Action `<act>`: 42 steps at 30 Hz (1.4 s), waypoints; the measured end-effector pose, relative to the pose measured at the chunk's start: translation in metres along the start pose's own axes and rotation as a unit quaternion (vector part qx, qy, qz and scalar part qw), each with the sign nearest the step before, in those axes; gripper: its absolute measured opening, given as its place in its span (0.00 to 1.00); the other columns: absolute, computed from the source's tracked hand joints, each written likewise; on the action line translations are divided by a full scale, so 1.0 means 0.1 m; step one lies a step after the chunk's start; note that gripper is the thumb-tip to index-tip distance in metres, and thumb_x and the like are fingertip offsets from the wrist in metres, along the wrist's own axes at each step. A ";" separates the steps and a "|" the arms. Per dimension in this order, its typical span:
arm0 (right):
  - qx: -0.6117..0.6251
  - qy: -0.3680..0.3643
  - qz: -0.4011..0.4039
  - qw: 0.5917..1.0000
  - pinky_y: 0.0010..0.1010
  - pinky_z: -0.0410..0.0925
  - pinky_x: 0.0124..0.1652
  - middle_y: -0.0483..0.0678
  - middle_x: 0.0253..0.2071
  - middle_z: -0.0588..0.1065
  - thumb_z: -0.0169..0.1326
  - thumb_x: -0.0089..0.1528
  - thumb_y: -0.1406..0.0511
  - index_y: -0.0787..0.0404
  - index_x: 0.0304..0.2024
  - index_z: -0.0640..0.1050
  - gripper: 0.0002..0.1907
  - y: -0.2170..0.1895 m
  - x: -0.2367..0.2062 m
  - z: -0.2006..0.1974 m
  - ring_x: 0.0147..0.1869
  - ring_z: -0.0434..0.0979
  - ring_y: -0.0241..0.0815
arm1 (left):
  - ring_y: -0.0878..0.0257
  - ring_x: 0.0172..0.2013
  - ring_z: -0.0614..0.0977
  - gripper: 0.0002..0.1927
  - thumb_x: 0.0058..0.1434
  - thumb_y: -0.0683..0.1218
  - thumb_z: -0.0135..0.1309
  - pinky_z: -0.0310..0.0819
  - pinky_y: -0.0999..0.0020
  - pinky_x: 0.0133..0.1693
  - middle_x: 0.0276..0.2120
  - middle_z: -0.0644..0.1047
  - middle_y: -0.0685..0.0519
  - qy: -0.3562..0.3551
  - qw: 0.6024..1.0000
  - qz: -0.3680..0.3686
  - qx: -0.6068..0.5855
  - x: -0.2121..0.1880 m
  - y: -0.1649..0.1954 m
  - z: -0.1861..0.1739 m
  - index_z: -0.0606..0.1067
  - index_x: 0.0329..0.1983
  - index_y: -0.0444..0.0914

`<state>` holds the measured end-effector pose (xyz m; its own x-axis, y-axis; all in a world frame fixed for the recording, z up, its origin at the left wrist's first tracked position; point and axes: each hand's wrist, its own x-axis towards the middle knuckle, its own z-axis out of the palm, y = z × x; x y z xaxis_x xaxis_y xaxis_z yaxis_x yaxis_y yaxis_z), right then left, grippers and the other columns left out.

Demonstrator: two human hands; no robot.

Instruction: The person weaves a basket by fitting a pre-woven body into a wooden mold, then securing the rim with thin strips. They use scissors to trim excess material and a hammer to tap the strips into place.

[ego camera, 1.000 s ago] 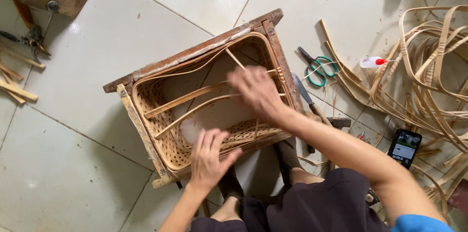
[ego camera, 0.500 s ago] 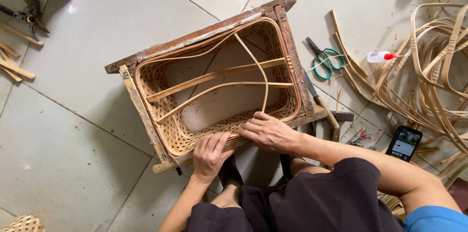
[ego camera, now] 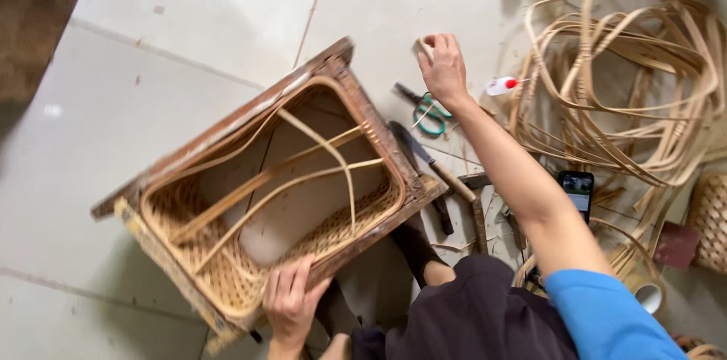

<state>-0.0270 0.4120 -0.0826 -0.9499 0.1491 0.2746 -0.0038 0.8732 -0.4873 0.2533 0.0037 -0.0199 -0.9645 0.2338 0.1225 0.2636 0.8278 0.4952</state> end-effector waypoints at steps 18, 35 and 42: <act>0.360 -0.148 -0.035 0.920 0.34 0.71 0.38 0.53 0.38 0.69 0.32 0.83 0.66 0.63 0.55 0.72 0.15 -1.45 0.32 -0.42 0.38 0.68 0.41 | 0.56 0.38 0.78 0.25 0.48 0.55 0.68 0.76 0.59 0.42 0.36 0.77 0.55 0.009 1.000 -0.001 0.024 0.06 0.11 0.17 0.80 0.46 0.40; 0.325 -0.292 0.079 0.896 0.36 0.62 0.21 0.50 0.22 0.70 0.34 0.75 0.62 0.62 0.45 0.64 0.11 -2.38 -0.66 0.68 0.21 0.68 0.40 | 0.56 0.33 0.76 0.25 0.50 0.61 0.67 0.75 0.60 0.36 0.29 0.74 0.51 0.013 1.000 0.020 0.009 0.18 0.08 0.08 0.79 0.36 0.37; 0.231 -0.307 0.040 0.922 0.48 0.74 0.26 0.65 0.29 0.76 0.37 0.72 0.69 0.70 0.42 0.62 0.07 -2.42 -0.58 0.66 0.30 0.81 0.62 | 0.44 0.59 0.75 0.15 0.62 0.43 0.59 0.71 0.48 0.60 0.55 0.77 0.42 0.123 0.992 -0.003 -0.013 1.61 -0.60 0.09 0.78 0.52 0.34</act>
<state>0.0080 0.1619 -0.0353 -0.9506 -0.2103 -0.2283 0.0750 0.5582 -0.8263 0.0822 -0.0033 -0.0373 -0.9410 0.0948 0.3250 0.2609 0.8148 0.5178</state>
